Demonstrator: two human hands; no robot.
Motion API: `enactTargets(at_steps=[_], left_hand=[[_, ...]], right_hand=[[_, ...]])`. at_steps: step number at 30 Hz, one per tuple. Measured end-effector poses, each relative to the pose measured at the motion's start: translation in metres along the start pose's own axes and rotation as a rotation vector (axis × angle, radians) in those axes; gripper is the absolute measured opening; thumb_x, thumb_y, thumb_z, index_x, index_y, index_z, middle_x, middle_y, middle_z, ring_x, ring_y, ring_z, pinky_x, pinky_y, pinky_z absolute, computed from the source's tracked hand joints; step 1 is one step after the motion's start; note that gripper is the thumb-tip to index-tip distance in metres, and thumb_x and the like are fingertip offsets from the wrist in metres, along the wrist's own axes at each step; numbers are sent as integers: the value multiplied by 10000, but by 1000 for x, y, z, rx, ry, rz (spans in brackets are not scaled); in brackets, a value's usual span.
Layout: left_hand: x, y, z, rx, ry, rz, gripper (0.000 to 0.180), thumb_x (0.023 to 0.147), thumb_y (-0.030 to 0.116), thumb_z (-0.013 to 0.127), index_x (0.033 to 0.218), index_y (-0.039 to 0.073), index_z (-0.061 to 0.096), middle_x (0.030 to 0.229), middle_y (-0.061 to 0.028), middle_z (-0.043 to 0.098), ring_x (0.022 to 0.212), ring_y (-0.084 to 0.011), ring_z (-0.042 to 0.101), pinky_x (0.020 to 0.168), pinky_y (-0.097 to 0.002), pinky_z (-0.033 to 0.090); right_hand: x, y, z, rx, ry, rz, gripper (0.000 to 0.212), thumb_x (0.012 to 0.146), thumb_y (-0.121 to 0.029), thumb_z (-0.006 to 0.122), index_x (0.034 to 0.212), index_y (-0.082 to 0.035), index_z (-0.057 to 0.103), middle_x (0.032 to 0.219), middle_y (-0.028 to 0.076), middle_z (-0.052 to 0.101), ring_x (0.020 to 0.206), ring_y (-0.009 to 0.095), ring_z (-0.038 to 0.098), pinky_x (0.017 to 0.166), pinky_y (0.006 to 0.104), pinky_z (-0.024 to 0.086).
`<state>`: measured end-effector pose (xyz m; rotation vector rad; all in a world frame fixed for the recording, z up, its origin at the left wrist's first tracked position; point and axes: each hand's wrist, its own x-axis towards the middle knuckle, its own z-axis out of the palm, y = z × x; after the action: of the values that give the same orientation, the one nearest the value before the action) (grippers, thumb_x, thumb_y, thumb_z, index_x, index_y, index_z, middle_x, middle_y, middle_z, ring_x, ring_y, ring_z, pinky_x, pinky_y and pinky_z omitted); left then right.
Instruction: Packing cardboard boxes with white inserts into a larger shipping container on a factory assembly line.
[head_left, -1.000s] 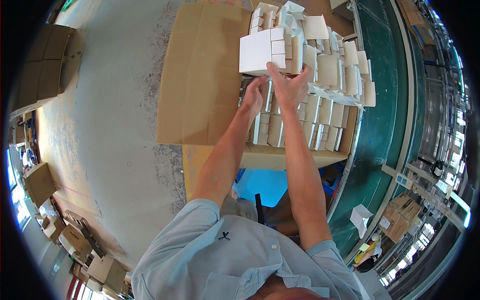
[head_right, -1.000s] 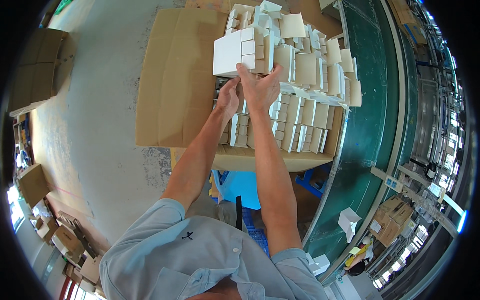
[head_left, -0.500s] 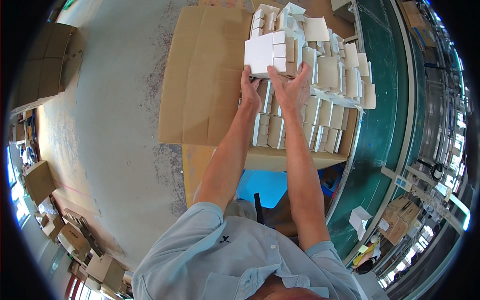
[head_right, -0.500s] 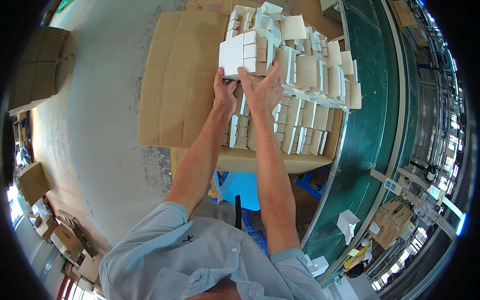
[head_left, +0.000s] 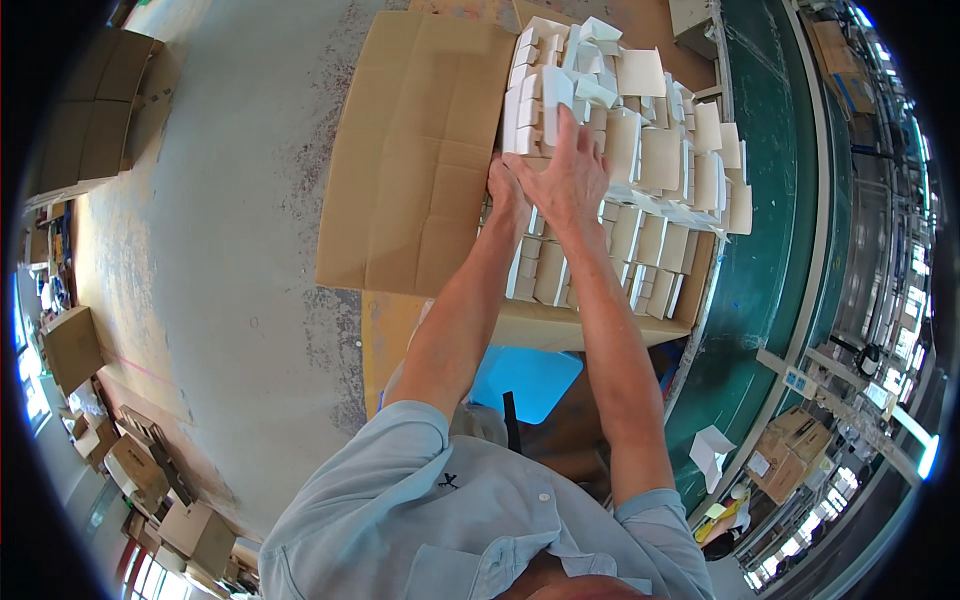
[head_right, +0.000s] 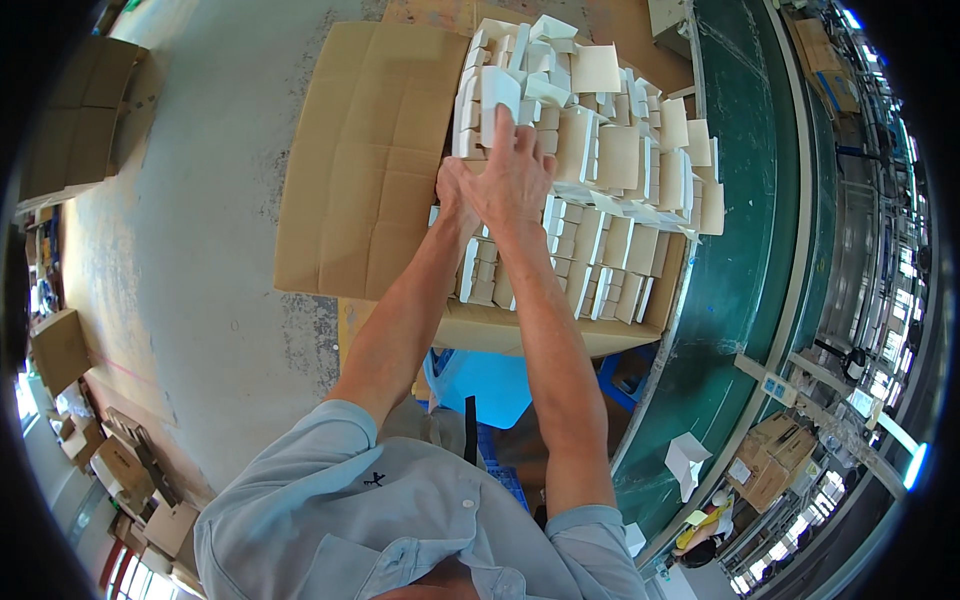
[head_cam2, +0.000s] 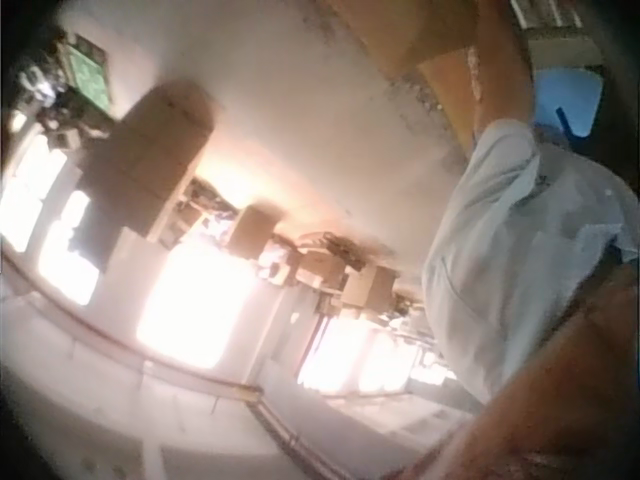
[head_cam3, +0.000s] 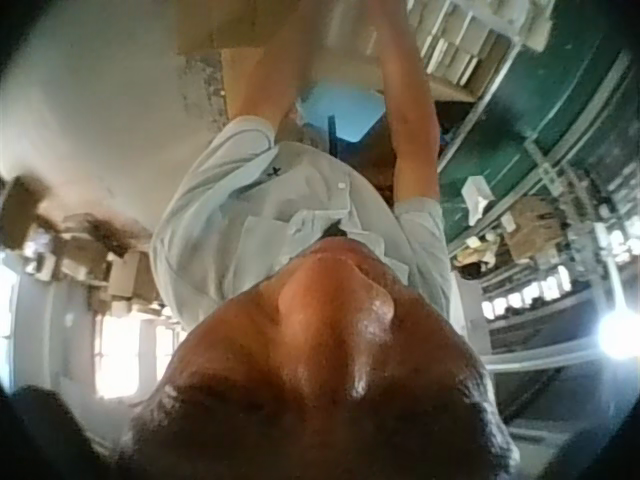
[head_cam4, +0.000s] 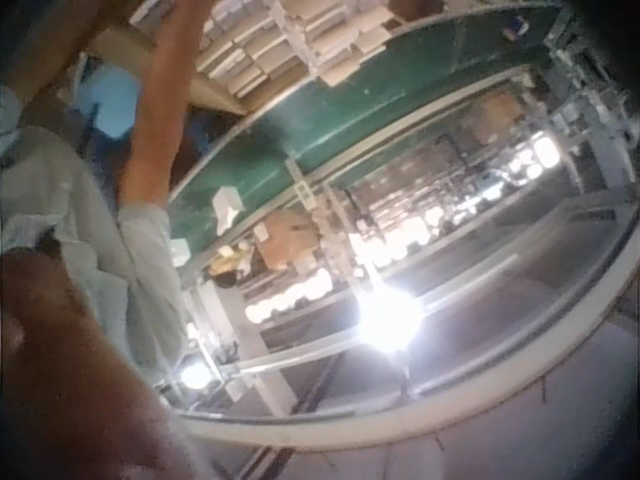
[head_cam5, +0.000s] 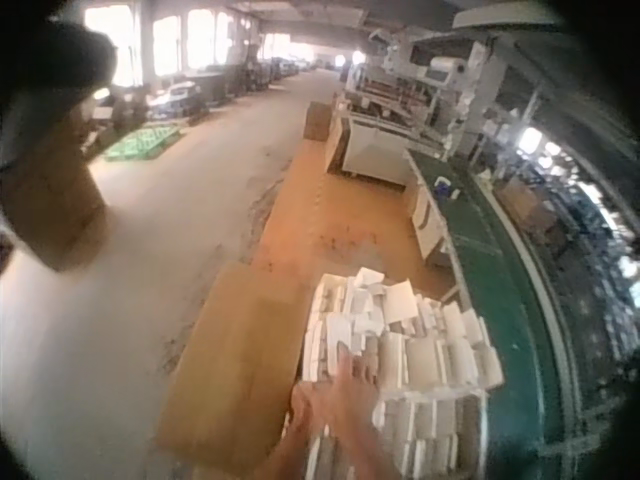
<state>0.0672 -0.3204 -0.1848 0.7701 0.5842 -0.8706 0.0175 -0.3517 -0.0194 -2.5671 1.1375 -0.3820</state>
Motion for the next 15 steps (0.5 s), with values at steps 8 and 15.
enactTargets(at_steps=[8, 15], left_hand=[[-76, -30, -13, 344, -102, 360, 472, 1083, 208, 557, 1522, 52, 489, 1432, -80, 630, 1263, -228, 624, 1108, -357, 481], [-100, -13, -16, 588, -316, 485, 629, 1020, 71, 548, 1614, -18, 363, 1536, -191, 509, 1495, -312, 458, 1240, -433, 353]], right_hand=[[22, 26, 13, -105, -65, -37, 776, 828, -369, 880, 1463, -129, 502, 1153, 137, 719, 1125, 361, 668, 959, 548, 427], [28, 48, 5, 123, -109, 3, 926, 849, -479, 850, 1573, -64, 449, 1341, 235, 693, 1224, 433, 678, 1022, 568, 507]])
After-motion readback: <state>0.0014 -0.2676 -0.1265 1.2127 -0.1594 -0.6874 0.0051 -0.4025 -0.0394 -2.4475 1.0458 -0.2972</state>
